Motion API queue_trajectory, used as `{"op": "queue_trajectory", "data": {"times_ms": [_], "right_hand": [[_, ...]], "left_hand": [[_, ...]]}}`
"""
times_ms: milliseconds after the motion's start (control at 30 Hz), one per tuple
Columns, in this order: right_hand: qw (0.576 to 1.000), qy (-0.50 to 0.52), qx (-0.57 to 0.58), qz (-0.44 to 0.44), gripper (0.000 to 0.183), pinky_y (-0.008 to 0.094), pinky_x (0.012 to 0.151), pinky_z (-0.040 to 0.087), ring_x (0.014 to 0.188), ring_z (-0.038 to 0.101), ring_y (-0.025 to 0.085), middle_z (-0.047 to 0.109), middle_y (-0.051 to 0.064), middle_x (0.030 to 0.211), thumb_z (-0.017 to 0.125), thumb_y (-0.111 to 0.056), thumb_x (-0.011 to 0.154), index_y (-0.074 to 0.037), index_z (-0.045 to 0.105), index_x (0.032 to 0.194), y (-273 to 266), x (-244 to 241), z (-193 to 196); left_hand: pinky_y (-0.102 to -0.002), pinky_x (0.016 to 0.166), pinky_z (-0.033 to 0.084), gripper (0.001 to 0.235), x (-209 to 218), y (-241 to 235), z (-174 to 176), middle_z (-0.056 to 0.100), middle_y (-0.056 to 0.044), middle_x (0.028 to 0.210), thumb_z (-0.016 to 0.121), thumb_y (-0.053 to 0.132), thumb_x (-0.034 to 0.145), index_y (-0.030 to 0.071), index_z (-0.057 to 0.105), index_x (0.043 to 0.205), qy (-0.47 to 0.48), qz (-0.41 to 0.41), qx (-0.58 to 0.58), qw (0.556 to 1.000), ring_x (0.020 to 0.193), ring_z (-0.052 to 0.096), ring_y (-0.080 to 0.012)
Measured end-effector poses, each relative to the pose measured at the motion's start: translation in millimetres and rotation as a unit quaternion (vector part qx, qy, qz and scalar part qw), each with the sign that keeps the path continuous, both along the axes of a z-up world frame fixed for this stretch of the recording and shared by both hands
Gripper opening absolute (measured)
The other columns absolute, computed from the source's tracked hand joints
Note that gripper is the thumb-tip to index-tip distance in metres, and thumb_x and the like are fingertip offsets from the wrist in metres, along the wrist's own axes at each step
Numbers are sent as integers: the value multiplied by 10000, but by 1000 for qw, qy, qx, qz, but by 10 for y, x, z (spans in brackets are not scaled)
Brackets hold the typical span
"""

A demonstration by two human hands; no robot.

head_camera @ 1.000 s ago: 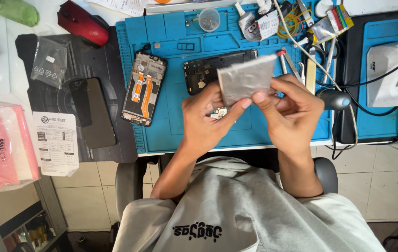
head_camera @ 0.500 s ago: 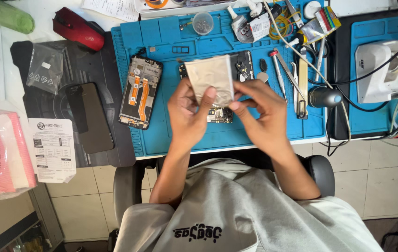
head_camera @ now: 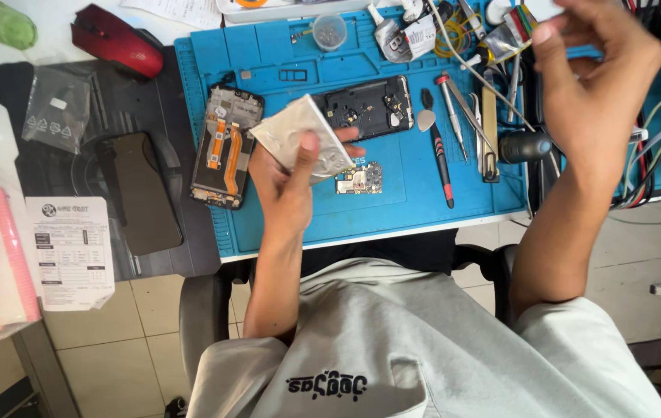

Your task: The person removes the old battery from a disassembled smartphone, cleans the battery compartment with a brush, and prepares a new battery by removing its protective film. The person then cleans the interior of the phone chassis with the brush.

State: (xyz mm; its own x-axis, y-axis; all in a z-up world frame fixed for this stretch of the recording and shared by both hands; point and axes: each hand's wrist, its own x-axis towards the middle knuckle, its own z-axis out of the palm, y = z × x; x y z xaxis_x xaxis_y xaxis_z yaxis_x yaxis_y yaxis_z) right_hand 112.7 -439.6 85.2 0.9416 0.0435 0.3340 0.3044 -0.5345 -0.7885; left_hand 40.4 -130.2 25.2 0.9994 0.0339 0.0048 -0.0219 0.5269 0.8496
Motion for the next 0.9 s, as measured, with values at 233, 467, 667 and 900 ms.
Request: {"op": "queue_trajectory", "data": {"times_ms": [233,467,667,900], "right_hand": [[943,143,-298,47,202,359,588,504,639,700,235,720,123,754,868,-187,934,-31,740,945,497,-399,-227],[963,132,-228,-53,462,386,633,536,733,687,264,695,173,1040,803,8,839,8,637,1271,731,-757,-537],[979,62,-176,-78,373,343,671,537,747,653,242,709,138,1017,749,60,892,8,685,1256,679,-813,-468],[968,-61,-234,-65,260,411,634,429,747,616,296,643,188,932,717,87,973,27,733,1226,562,-458,-106]], "left_hand": [[-462,724,654,592,-37,50,-43,709,-228,928,435,486,1117,-80,563,1231,30,-6,-35,999,787,748,-322],[-409,846,654,432,-12,154,129,702,-244,1196,557,305,1108,-59,506,1335,-23,-51,-27,998,979,751,-308],[-423,994,643,426,-14,99,129,687,-275,1313,601,244,1110,-97,576,1364,-18,-36,-29,999,1198,724,-370],[-402,866,656,391,5,20,48,724,-274,1212,588,243,1102,-95,620,1295,9,-20,-51,998,1031,771,-353]]}}
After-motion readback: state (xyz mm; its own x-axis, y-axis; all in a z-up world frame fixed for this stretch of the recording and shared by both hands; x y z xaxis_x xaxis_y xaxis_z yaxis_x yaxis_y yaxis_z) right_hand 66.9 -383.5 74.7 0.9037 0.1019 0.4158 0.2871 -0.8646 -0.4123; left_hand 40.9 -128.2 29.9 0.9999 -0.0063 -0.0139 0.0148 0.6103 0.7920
